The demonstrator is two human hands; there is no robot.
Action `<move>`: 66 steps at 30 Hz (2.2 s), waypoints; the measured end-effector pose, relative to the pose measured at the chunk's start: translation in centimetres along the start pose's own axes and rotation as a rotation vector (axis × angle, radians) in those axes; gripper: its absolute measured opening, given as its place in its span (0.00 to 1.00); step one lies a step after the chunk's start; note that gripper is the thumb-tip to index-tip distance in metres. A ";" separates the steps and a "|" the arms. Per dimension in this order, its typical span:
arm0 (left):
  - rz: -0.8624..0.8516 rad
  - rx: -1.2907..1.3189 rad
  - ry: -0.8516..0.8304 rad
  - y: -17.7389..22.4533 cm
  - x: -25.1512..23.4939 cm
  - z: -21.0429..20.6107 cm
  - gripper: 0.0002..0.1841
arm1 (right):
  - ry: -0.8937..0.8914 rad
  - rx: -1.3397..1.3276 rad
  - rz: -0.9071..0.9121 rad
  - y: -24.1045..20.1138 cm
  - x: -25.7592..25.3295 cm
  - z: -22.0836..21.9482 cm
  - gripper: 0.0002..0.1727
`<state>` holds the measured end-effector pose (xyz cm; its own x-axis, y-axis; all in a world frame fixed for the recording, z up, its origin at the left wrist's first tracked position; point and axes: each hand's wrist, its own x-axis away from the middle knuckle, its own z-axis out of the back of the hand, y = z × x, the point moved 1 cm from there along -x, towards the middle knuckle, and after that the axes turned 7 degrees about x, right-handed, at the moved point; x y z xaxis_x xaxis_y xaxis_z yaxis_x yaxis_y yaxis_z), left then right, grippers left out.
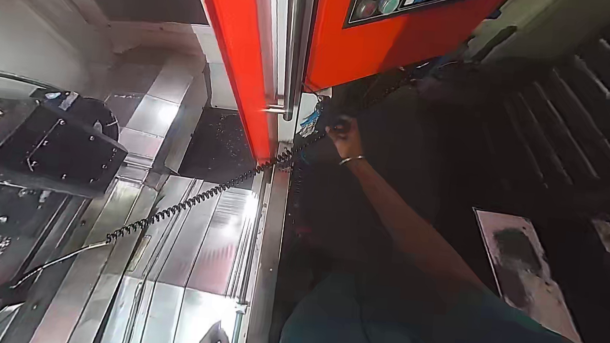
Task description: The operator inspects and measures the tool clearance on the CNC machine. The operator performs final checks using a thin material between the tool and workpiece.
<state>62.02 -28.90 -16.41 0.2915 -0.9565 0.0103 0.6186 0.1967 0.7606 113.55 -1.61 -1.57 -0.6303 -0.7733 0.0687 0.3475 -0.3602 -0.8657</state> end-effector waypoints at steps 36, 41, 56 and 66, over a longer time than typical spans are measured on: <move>-0.110 0.130 -0.342 44.5 -21.3 -30.3 0.11 | -0.368 -0.225 0.262 1.5 -10.3 5.3 0.34; -0.038 0.074 -0.363 45.5 -21.6 -29.8 0.12 | -0.379 -0.220 0.280 1.6 -10.4 5.3 0.33; 0.437 0.701 -0.464 46.0 -21.0 -30.8 0.15 | -0.412 -0.256 0.290 1.5 -10.5 5.2 0.32; 0.509 0.854 -0.596 44.3 -21.2 -30.4 0.13 | -0.429 -0.267 0.322 1.8 -10.9 4.8 0.31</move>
<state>105.42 6.61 -2.65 -0.1659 -0.8031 0.5722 -0.2316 0.5958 0.7690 124.40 3.63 -1.50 -0.1662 -0.9835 -0.0716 0.2532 0.0276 -0.9670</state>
